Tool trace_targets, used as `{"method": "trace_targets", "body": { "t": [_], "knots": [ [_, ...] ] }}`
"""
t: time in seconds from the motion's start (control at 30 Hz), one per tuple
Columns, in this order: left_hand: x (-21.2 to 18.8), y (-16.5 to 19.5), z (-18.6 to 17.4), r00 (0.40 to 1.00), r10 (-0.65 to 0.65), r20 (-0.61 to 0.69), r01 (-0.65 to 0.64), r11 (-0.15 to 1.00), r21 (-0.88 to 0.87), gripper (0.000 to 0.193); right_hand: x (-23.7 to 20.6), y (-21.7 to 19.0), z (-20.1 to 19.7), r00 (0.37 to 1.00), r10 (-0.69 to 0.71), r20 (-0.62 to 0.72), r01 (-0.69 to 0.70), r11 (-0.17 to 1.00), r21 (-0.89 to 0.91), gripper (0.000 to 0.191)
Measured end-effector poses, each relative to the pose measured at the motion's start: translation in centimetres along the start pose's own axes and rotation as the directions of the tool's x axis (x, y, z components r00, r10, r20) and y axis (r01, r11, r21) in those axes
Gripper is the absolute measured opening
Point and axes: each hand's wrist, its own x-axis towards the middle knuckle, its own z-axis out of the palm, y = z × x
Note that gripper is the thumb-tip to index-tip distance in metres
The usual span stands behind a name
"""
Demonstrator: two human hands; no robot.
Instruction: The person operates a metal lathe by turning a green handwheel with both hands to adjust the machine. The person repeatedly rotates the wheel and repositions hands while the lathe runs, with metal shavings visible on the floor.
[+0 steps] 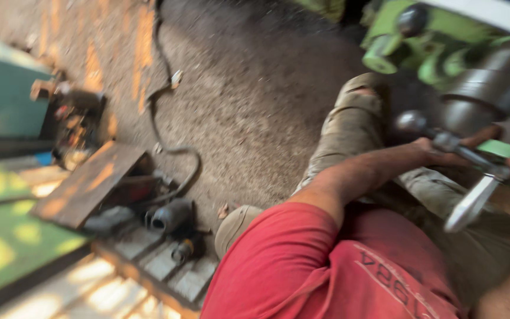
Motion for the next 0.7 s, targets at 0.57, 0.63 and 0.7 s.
{"method": "trace_targets", "body": {
  "t": [0.57,0.63,0.7],
  "knots": [
    [-1.2,3.1,-1.2,0.978,-0.155,0.139,0.151,0.988,0.037,0.082,-7.6,-15.1,-3.6,0.842,-0.464,-0.276,0.051,0.578,-0.815,0.090],
    [-1.1,3.2,-0.9,0.954,-0.213,0.209,0.204,0.977,0.068,0.086,-8.1,-15.5,-4.0,0.880,-0.401,-0.255,0.082,0.658,-0.748,0.082],
    [-0.9,3.5,-0.7,0.943,-0.219,0.250,0.216,0.975,0.040,0.088,-8.7,-15.8,-4.5,0.881,-0.406,-0.243,0.125,0.694,-0.709,0.067]
  ]
}}
